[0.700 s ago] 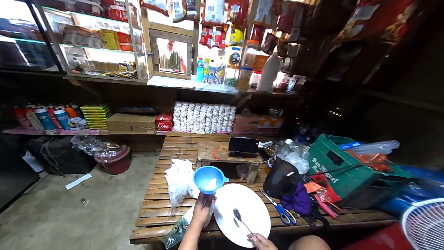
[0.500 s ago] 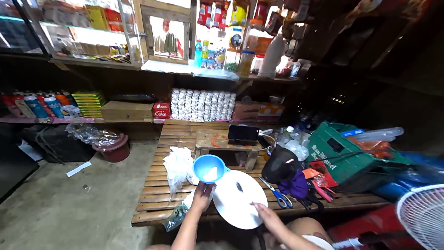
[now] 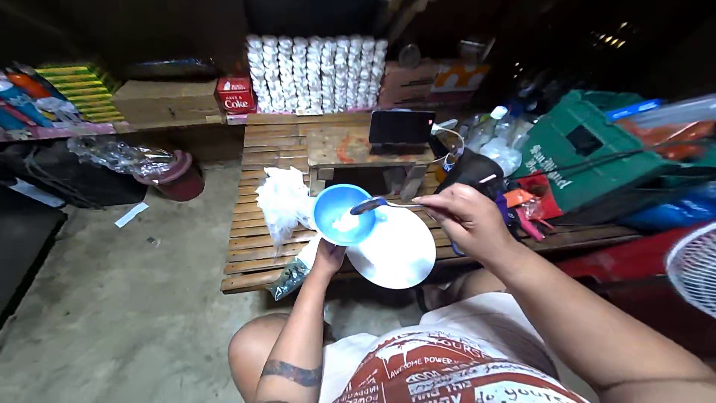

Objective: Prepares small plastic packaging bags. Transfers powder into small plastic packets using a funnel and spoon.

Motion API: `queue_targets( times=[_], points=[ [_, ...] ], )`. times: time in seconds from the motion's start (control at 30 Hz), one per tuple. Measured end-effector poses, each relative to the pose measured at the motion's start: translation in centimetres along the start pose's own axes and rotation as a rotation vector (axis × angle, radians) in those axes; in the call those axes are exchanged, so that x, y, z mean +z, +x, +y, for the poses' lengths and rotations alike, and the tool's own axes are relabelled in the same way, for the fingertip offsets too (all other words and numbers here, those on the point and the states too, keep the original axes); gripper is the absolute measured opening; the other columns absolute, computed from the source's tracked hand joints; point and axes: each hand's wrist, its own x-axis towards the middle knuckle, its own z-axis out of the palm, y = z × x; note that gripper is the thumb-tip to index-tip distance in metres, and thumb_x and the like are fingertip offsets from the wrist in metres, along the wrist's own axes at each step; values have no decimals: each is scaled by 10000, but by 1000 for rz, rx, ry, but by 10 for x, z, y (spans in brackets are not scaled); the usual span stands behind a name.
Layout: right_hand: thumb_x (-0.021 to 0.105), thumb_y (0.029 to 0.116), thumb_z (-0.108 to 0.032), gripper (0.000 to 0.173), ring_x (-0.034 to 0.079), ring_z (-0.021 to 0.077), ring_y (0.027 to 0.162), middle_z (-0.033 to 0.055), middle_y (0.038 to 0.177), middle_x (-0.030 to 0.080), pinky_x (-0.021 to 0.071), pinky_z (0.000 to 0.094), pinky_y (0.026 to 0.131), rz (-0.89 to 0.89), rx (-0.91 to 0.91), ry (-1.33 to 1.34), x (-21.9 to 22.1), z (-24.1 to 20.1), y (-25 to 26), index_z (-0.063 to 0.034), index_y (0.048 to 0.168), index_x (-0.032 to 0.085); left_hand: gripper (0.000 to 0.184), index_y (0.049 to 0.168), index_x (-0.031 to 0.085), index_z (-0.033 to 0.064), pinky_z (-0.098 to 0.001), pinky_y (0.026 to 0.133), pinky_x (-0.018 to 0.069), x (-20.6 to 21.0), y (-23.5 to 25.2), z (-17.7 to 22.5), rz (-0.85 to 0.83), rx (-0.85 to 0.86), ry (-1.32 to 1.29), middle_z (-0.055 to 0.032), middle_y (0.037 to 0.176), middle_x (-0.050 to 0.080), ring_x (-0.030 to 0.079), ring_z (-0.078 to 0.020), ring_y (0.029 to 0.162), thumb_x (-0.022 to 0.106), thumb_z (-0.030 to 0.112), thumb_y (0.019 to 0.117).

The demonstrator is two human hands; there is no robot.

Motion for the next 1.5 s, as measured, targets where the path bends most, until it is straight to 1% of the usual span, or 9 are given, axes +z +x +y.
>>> queue_targets(
  times=[0.23, 0.4, 0.67, 0.77, 0.97, 1.17, 1.27, 1.33, 1.5],
  points=[
    [585, 930, -74, 354, 643, 320, 883, 128, 944, 650, 540, 446, 695, -154, -178, -230, -9, -28, 33, -220, 1186, 781, 343, 1247, 585, -97, -223, 926, 535, -4, -2, 0, -1, -82, 114, -84, 1068, 688, 640, 11, 995, 625, -6, 919],
    [626, 913, -39, 329, 649, 334, 895, 132, 958, 657, 546, 462, 702, -215, -212, -289, -2, -33, 42, -200, 1153, 786, 361, 1259, 582, -94, -238, 955, 528, -4, -1, -1, -6, -13, 126, -90, 1097, 687, 640, 3, 1023, 625, 17, 918],
    [626, 919, -28, 300, 664, 316, 911, 124, 973, 670, 572, 455, 744, -259, -217, -248, 19, -28, 40, -180, 1120, 788, 357, 1229, 610, -83, -252, 917, 537, -3, -2, 0, 9, -95, 232, -110, 1047, 692, 651, -35, 978, 684, 34, 899],
    [608, 948, -90, 285, 653, 282, 912, 105, 967, 663, 563, 441, 757, -223, -119, -167, 11, -22, 38, -189, 1145, 788, 359, 1248, 593, -92, -259, 925, 535, -4, -1, 4, 1, -116, 225, -118, 1065, 689, 648, -38, 990, 661, 27, 916],
    [611, 1006, -190, 216, 580, 116, 821, 27, 879, 613, 507, 282, 745, -151, 88, 39, 13, -2, 19, -157, 1128, 786, 310, 1206, 609, -105, -249, 924, 532, -4, 1, 7, -24, -123, 201, -122, 1056, 693, 649, -33, 981, 646, -13, 912],
    [575, 1027, -198, 227, 607, 37, 922, -14, 1017, 651, 515, 214, 832, -110, 404, 382, 17, 8, 10, -129, 1153, 751, 336, 1211, 591, -126, -221, 914, 535, -2, -1, 8, -39, -91, 135, -105, 1054, 692, 646, 1, 972, 636, -8, 900],
    [552, 1045, -142, 184, 507, -20, 637, -57, 892, 651, 433, 159, 576, -105, 624, 691, 30, 10, 2, -109, 1156, 695, 386, 1237, 550, -137, -188, 918, 537, -1, -2, 5, -32, -56, 19, -57, 1056, 691, 641, 44, 975, 637, -15, 882],
    [546, 1050, -149, 190, 474, -14, 600, -55, 870, 641, 413, 165, 554, -160, 696, 753, 39, 15, -6, -110, 1166, 692, 349, 1219, 569, -147, -213, 933, 532, -1, 0, 6, -70, -25, 27, -86, 1066, 689, 641, 14, 985, 603, -14, 899],
    [524, 1053, -145, 192, 440, -16, 560, -61, 782, 586, 386, 146, 523, -143, 779, 967, 48, 13, -11, -132, 1158, 684, 347, 1202, 577, -115, -192, 913, 538, -4, 0, 2, -62, 3, -21, -11, 1024, 694, 639, 55, 962, 636, 18, 887]
  ],
)
